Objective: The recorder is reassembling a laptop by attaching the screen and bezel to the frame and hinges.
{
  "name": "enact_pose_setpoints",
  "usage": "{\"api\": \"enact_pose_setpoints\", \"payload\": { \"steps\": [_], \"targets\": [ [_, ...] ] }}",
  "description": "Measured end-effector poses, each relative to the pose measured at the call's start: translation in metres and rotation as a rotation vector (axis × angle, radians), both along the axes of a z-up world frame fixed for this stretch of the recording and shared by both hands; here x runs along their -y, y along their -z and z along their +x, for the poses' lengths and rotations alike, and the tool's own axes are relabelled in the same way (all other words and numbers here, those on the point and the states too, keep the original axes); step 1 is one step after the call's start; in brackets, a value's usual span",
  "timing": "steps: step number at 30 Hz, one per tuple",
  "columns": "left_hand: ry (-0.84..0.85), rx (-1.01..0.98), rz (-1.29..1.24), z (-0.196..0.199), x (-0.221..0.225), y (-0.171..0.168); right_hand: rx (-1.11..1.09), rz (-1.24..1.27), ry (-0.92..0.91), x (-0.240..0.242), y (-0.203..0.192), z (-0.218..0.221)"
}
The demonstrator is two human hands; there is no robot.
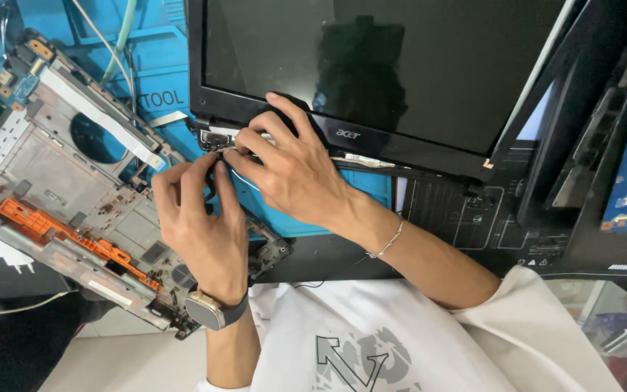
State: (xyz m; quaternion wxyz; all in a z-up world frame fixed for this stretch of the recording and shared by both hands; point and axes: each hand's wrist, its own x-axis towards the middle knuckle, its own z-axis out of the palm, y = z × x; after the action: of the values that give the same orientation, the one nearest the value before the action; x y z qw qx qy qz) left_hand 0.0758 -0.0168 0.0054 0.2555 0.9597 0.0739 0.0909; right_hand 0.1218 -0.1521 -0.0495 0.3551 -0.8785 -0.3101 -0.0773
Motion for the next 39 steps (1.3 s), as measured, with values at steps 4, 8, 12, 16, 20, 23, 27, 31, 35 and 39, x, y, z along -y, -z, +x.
{"api": "enact_pose_setpoints", "payload": {
  "steps": [4,8,12,16,20,23,27,31,35,39],
  "targets": [
    [0.006,-0.012,0.004,0.001,-0.002,0.005,-0.001,0.006,-0.003,0.0,0.0,0.0],
    [0.031,-0.017,0.002,0.005,-0.003,0.005,0.004,0.008,-0.002,0.0,0.001,0.0],
    [0.048,-0.058,0.059,0.007,-0.003,0.002,-0.003,0.019,-0.007,0.001,0.001,0.0],
    [0.045,-0.1,0.07,0.011,-0.002,-0.005,-0.01,0.027,-0.01,0.001,0.001,0.0],
    [0.098,-0.104,0.133,0.009,0.0,-0.012,-0.011,0.021,-0.005,0.002,0.001,0.001],
    [0.101,-0.127,0.163,0.007,0.005,-0.019,-0.022,0.043,-0.023,0.003,0.001,0.001],
    [0.029,-0.139,0.076,-0.006,0.005,-0.021,-0.03,0.073,-0.05,0.004,0.0,0.004],
    [-0.034,-0.09,0.02,-0.015,0.008,-0.018,-0.056,0.074,-0.052,0.006,-0.001,0.006],
    [-0.063,-0.075,0.0,-0.02,0.009,-0.015,-0.073,0.077,-0.063,0.005,-0.002,0.007],
    [-0.092,-0.126,-0.043,-0.02,0.011,-0.012,-0.082,0.078,-0.051,0.005,-0.002,0.007]
  ]
}}
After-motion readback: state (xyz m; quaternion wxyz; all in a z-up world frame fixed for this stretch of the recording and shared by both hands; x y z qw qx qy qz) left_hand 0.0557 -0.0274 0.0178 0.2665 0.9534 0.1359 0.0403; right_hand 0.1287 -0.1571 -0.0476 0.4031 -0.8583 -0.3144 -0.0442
